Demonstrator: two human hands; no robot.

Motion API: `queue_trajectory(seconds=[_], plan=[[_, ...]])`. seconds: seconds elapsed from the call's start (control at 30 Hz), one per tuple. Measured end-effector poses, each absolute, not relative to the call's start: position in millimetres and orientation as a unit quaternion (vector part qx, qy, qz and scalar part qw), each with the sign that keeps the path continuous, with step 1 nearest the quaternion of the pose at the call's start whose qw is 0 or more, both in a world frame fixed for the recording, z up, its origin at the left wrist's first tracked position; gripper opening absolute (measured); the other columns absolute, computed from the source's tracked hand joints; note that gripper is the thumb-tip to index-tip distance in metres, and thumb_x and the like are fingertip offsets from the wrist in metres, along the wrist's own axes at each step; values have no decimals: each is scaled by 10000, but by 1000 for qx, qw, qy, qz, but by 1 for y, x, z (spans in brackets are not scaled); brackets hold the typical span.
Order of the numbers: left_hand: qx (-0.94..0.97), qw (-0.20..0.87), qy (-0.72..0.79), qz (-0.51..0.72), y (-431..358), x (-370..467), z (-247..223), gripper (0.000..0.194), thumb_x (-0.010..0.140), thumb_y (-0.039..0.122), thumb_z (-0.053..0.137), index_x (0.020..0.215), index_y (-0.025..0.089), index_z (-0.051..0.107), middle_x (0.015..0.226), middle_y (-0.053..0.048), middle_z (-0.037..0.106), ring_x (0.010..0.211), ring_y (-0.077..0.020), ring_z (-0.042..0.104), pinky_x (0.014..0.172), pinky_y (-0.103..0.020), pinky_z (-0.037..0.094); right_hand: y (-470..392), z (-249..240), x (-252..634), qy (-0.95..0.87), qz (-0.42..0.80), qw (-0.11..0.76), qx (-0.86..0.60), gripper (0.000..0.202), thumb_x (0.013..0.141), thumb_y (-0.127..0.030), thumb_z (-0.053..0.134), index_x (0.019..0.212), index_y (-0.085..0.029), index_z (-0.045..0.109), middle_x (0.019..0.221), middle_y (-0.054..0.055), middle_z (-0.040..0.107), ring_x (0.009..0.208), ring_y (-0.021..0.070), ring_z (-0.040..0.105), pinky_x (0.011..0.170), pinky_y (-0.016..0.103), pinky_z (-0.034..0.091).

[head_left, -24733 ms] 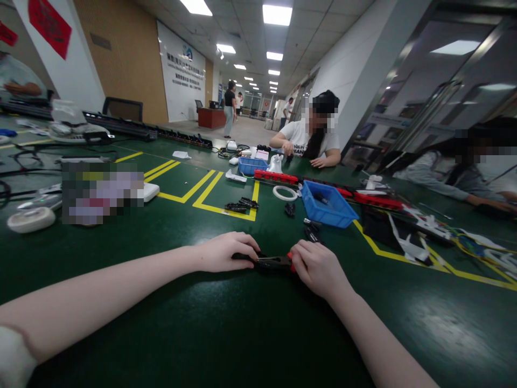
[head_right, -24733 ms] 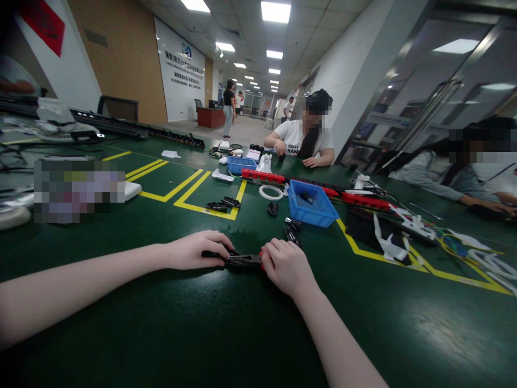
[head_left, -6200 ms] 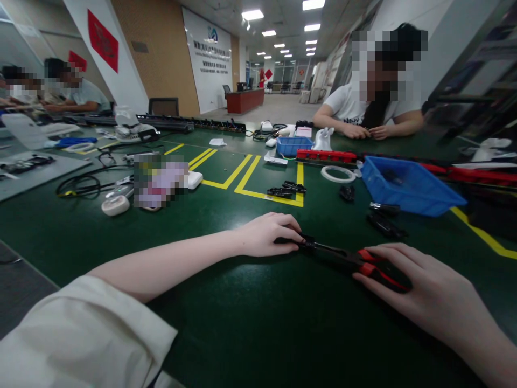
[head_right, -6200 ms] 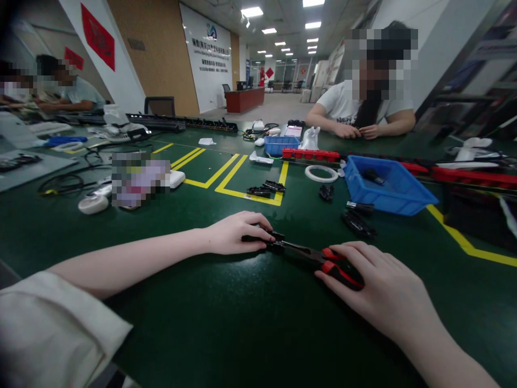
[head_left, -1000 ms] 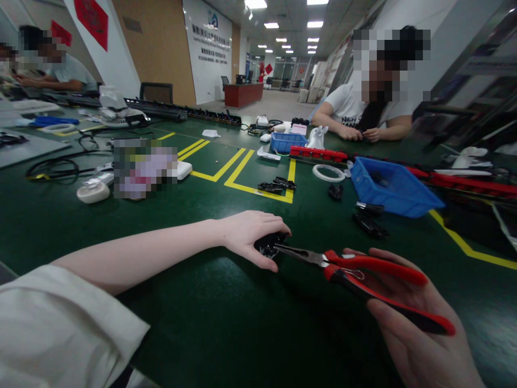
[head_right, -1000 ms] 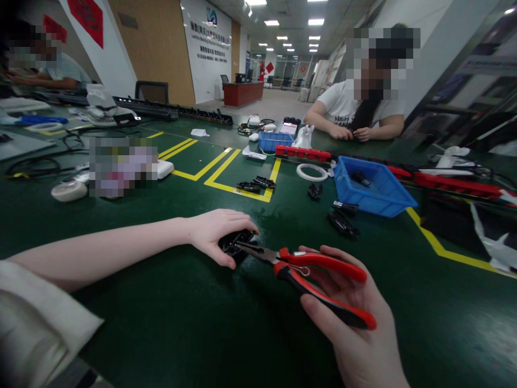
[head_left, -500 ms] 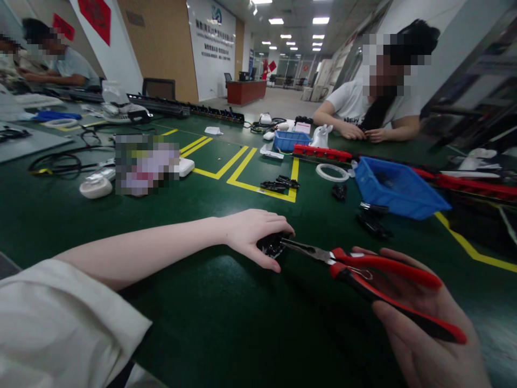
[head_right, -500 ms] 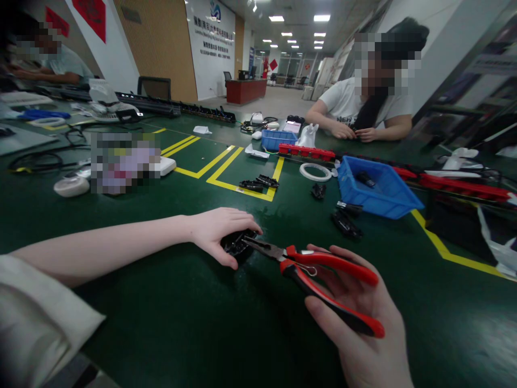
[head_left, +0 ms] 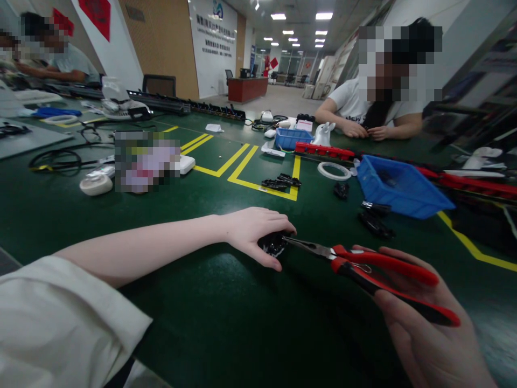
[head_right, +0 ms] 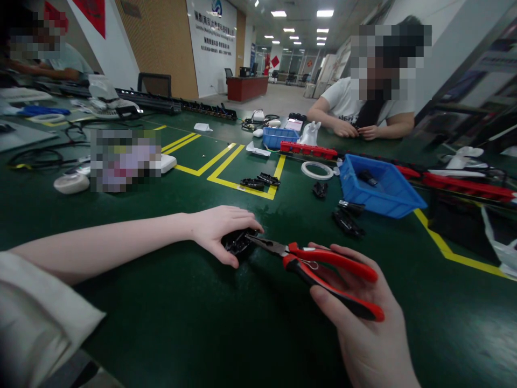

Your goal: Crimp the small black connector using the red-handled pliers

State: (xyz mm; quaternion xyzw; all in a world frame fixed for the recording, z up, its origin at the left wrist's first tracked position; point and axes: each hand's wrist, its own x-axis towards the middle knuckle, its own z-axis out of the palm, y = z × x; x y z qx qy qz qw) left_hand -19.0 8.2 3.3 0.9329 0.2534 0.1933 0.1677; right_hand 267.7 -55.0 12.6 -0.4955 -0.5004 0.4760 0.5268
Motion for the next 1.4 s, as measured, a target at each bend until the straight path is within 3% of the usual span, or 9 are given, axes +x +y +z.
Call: queue_trajectory(seconds=[0.5, 0.73, 0.97, 1.4], plan=[[928, 183, 253, 203, 8, -19, 3, 678, 793, 646, 682, 1251, 162, 559, 1171, -141, 652, 1065, -312, 633, 900, -390, 496, -56, 15, 265, -495, 461, 536, -506, 581, 477, -305, 914, 1015, -298, 695, 1072, 44, 756, 999, 305, 728, 845, 365, 612], [927, 184, 254, 204, 9, -19, 2, 680, 803, 657, 664, 1249, 155, 556, 1167, -144, 647, 1052, -308, 631, 903, -382, 493, -54, 10, 268, -511, 464, 525, -497, 560, 552, -317, 891, 1067, -288, 673, 1111, 45, 743, 1029, 304, 719, 911, 428, 582], [927, 190, 252, 203, 8, -20, 3, 647, 822, 648, 642, 1235, 158, 556, 1143, -136, 653, 1036, -303, 634, 891, -383, 494, -53, 16, 268, -496, 462, 531, -509, 573, 483, -312, 910, 1014, -295, 695, 1062, 47, 757, 990, 302, 730, 820, 342, 616], [927, 188, 255, 201, 9, -19, 3, 660, 810, 649, 655, 1229, 148, 563, 1152, -135, 653, 1029, -302, 634, 877, -375, 491, -54, 11, 272, -546, 443, 517, -489, 528, 587, -352, 882, 1065, -289, 668, 1077, 28, 756, 973, 266, 739, 809, 325, 621]])
